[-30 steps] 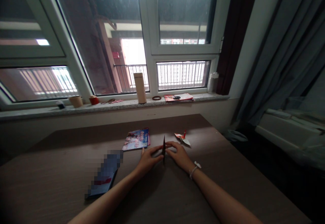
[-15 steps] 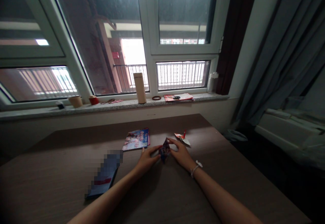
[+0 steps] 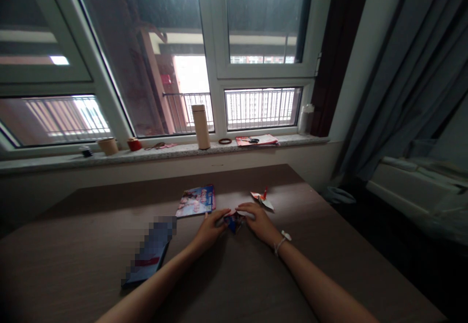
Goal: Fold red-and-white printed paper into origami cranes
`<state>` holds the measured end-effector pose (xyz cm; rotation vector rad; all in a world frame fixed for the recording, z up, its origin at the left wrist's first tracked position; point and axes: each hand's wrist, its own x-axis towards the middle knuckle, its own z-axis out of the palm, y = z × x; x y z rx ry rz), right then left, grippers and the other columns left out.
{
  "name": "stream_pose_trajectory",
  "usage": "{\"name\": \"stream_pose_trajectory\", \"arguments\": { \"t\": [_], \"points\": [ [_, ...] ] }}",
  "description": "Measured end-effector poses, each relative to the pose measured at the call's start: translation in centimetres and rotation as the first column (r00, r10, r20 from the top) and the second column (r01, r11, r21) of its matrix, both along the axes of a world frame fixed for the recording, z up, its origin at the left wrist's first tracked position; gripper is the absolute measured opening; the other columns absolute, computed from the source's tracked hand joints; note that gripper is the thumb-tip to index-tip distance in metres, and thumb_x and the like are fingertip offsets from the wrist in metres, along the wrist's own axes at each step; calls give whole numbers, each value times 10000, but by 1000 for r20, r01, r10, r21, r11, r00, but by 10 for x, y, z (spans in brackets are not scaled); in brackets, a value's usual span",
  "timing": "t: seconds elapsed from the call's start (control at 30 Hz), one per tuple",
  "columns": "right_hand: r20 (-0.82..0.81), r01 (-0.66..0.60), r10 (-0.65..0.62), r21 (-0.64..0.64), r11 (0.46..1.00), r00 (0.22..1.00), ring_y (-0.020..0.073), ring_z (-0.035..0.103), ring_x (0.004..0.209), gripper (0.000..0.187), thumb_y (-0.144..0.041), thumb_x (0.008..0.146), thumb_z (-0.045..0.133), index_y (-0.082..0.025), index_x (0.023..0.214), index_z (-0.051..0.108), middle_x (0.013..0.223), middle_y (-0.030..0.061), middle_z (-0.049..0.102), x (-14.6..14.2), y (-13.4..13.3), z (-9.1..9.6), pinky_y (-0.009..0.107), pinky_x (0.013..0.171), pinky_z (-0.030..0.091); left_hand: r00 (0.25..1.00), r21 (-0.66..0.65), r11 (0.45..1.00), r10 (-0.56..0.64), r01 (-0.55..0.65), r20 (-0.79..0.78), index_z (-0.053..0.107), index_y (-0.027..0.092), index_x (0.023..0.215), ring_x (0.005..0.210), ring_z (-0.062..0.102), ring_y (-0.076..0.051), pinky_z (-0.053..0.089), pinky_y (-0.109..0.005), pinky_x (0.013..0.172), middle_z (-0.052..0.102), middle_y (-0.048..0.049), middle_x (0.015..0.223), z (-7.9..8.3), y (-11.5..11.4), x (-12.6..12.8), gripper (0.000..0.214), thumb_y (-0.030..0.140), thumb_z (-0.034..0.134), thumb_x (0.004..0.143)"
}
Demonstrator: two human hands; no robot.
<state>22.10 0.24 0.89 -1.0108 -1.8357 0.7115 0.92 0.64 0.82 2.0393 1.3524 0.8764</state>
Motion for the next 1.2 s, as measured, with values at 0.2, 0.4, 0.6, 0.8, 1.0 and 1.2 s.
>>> {"name": "stream_pose_trajectory", "arguments": {
  "t": [0.2,0.4,0.6,0.8,1.0,1.2],
  "points": [
    [83,-36,35,10,999,996,205,536,1157,378,-118,812,483,-277,1072,708,1200,53,613,-1,-2,0,420,1062,378,1000,21,1000,-6,6,-31,643,261,1187,1226,524,-227,223,-461,1148,634,-34,1266,-1,0,1,478,110,598,735],
    [140,-69,63,38,997,988,200,526,1158,440,-68,796,472,-311,1083,701,1190,43,604,-1,0,-6,419,1066,369,996,17,998,-53,55,-74,656,283,1182,1254,488,-265,188,-463,1150,617,-40,1288,1,-2,-2,484,186,655,708],
    [193,-68,59,41,997,979,211,544,1129,441,-41,776,474,-311,1016,727,1156,50,622,-1,3,-12,423,1036,391,994,74,995,-55,62,-91,703,281,1096,1175,540,-245,220,-459,1130,666,-39,1205,0,-4,1,310,308,582,813],
    [229,-78,75,3,997,970,206,526,1145,424,-25,755,462,-264,974,735,1157,60,620,1,3,-12,408,1048,370,985,118,990,-55,75,-163,716,294,1055,1160,548,-264,257,-476,1113,672,-33,1182,-1,-5,2,278,344,635,794],
    [230,-60,59,-6,998,971,206,518,1159,395,-32,733,475,-244,944,731,1176,62,610,1,2,-12,391,1053,367,977,134,988,-44,74,-210,715,303,1057,1178,531,-284,254,-504,1111,656,-41,1204,-2,-6,2,288,348,660,778],
    [239,-58,57,-2,998,969,208,525,1155,406,-24,728,467,-240,951,729,1172,65,622,-1,0,-9,400,1046,375,970,133,988,-44,77,-239,717,296,1048,1177,523,-283,248,-517,1105,653,-43,1203,0,-7,3,283,324,671,770]
  ]
}}
